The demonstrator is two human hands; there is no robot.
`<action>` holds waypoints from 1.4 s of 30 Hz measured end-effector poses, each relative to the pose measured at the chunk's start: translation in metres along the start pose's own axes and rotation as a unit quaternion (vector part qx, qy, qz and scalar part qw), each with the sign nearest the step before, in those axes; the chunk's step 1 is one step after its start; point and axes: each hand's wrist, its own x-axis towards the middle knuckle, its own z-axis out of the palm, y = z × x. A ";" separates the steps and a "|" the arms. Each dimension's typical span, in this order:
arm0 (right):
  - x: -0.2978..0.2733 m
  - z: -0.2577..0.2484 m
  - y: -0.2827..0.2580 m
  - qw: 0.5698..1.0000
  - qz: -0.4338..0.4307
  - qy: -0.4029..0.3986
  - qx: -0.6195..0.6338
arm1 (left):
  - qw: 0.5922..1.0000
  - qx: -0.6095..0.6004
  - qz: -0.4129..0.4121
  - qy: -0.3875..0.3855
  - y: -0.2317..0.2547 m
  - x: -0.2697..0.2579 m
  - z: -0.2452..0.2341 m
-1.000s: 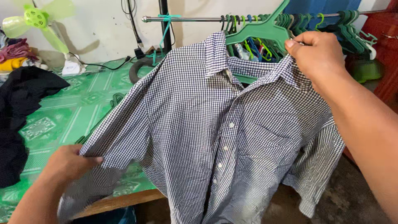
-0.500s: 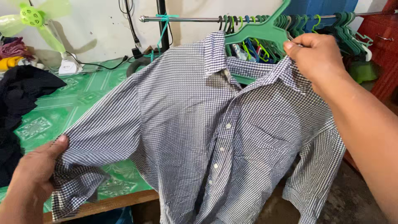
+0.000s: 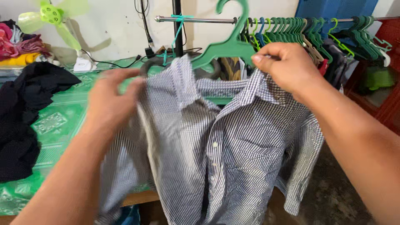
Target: The person places a checkered shirt on a hanger, buttons the collar, and hangs it on a clothing rack. Then the person picks up a black shirt, places it on a hanger, and hangs it on the rack.
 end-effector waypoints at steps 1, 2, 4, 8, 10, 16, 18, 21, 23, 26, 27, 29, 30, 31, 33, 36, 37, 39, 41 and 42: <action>-0.002 0.004 -0.003 1.000 0.007 -0.011 -0.009 | 0.998 -0.021 -0.034 -0.045 0.016 0.004 0.002; -0.003 0.006 -0.005 0.999 0.014 -0.022 -0.018 | 0.993 -0.043 -0.066 -0.091 0.031 0.008 0.004; -0.004 0.008 -0.007 0.999 0.013 -0.044 -0.027 | 0.982 -0.040 -0.110 -0.149 0.054 0.012 0.006; -0.006 0.006 -0.004 0.997 -0.002 -0.066 -0.037 | 0.979 0.014 -0.128 -0.161 0.081 0.013 0.011; -0.009 0.003 -0.004 0.997 -0.007 -0.077 -0.032 | 0.978 0.016 -0.139 -0.156 0.087 0.013 0.013; -0.013 -0.025 -0.010 0.989 0.064 -0.129 -0.021 | 0.972 0.028 -0.177 -0.154 0.092 0.019 0.016; -0.016 -0.040 -0.006 0.981 0.108 -0.150 -0.054 | 0.971 0.020 -0.189 -0.143 0.087 0.022 0.017; -0.023 -0.063 0.010 0.970 0.129 -0.176 -0.106 | 0.974 0.002 -0.194 -0.117 0.079 0.026 0.017; -0.028 -0.077 0.023 0.967 0.174 -0.173 -0.074 | 0.976 -0.005 -0.190 -0.107 0.076 0.030 0.019; -0.037 -0.090 0.040 0.957 0.236 -0.155 -0.071 | 0.977 -0.020 -0.195 -0.088 0.077 0.033 0.024; -0.041 -0.094 0.046 0.952 0.257 -0.147 -0.076 | 0.977 -0.025 -0.197 -0.081 0.079 0.034 0.026; -0.046 -0.102 0.059 0.953 0.261 -0.137 -0.069 | 0.977 -0.018 -0.197 -0.082 0.086 0.038 0.032; -0.049 -0.106 0.065 0.953 0.263 -0.133 -0.066 | 0.977 -0.015 -0.198 -0.082 0.091 0.039 0.036; -0.051 -0.110 0.072 0.951 0.269 -0.124 -0.084 | 0.977 -0.022 -0.195 -0.078 0.096 0.039 0.039; -0.056 -0.120 0.084 0.946 0.282 -0.106 -0.120 | 0.979 -0.037 -0.188 -0.073 0.108 0.041 0.047; -0.065 -0.137 0.100 0.948 0.271 -0.051 -0.156 | 0.973 -0.008 -0.214 -0.081 0.125 0.042 0.059; -0.068 -0.143 0.103 0.951 0.272 -0.030 -0.142 | 0.973 -0.012 -0.217 -0.079 0.130 0.042 0.062; -0.072 -0.156 0.110 0.955 0.274 0.011 -0.112 | 0.972 -0.018 -0.222 -0.074 0.142 0.044 0.068; -0.076 -0.172 0.113 0.950 0.272 0.031 -0.152 | 0.974 -0.044 -0.213 -0.067 0.154 0.045 0.079; -0.076 -0.179 0.114 0.947 0.269 0.042 -0.171 | 0.975 -0.056 -0.208 -0.063 0.160 0.046 0.084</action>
